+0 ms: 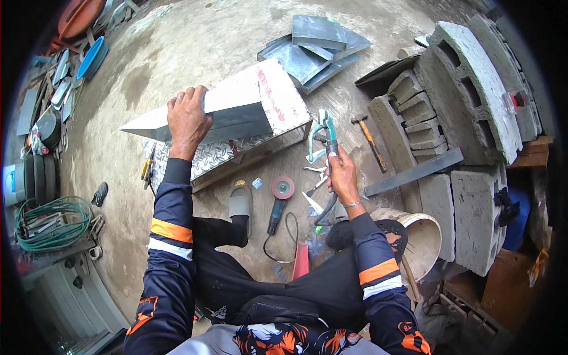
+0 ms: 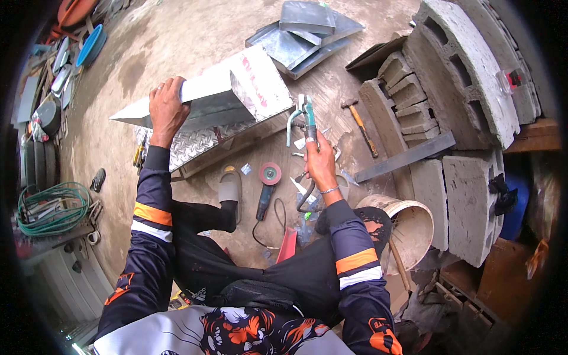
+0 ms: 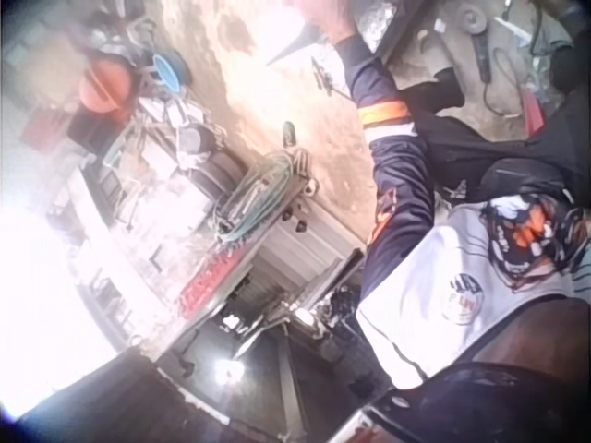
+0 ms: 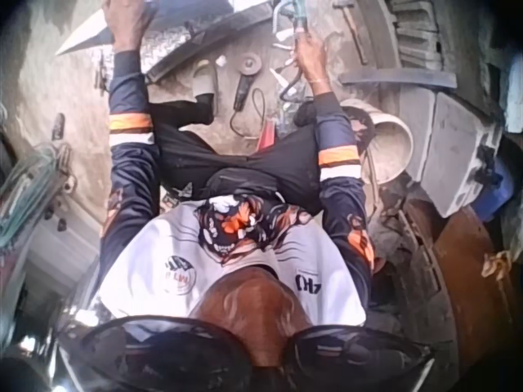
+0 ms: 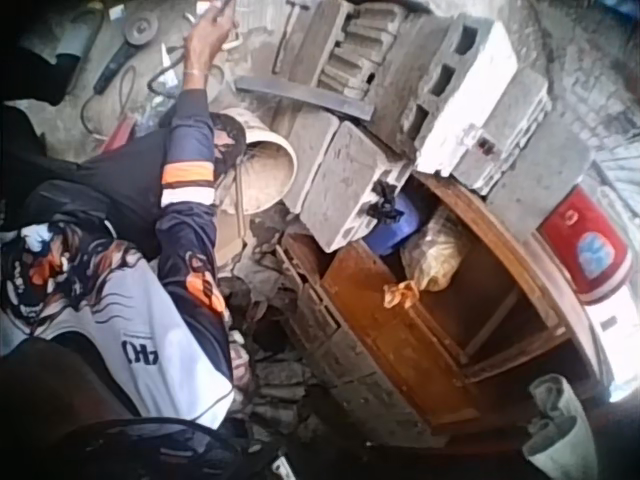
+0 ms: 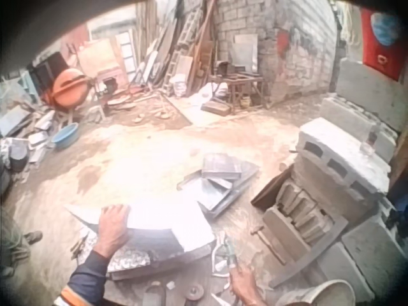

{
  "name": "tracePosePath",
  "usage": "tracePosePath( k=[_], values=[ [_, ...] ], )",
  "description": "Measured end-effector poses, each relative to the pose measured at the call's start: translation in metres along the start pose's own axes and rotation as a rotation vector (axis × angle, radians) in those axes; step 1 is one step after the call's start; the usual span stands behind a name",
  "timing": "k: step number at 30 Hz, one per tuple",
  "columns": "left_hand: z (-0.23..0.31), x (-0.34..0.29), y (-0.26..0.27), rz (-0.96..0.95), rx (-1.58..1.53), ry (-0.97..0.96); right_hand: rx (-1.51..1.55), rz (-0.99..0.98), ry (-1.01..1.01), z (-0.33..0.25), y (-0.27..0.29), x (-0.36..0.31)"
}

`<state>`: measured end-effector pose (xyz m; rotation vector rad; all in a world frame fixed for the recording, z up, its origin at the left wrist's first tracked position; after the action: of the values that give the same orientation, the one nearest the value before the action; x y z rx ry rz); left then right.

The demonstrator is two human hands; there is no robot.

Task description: The person cuts and welds metal sheet components using an angle grinder and an arc welder with a welding rod.

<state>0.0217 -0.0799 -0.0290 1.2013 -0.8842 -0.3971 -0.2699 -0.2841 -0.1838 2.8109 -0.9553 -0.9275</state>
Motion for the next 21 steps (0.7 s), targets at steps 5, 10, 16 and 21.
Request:
tracePosePath(
  k=[5,10,16,21],
  values=[
    [0.001,0.001,-0.002,0.010,0.008,0.002,0.040,0.096,0.065,-0.010,0.006,-0.006],
    [-0.001,-0.001,-0.002,0.048,0.004,-0.009,-0.034,0.042,0.040,-0.011,-0.004,-0.007],
    [-0.003,-0.001,-0.005,0.037,0.008,-0.002,-0.059,0.056,0.046,-0.009,-0.002,-0.004],
    [-0.002,0.000,-0.004,0.049,0.009,-0.009,-0.062,0.068,0.060,-0.011,-0.001,-0.006]
  ],
)
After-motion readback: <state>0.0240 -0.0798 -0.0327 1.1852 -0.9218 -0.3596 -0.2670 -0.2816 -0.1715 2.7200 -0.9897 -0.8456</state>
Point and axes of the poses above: each hand's wrist, its own x-axis towards the middle knuckle, its own y-axis out of the back of the hand, z = x × y, the point moved 6 cm from there along x, towards the middle knuckle, and after that the axes turned 12 degrees about -x, right-handed, at the moved point
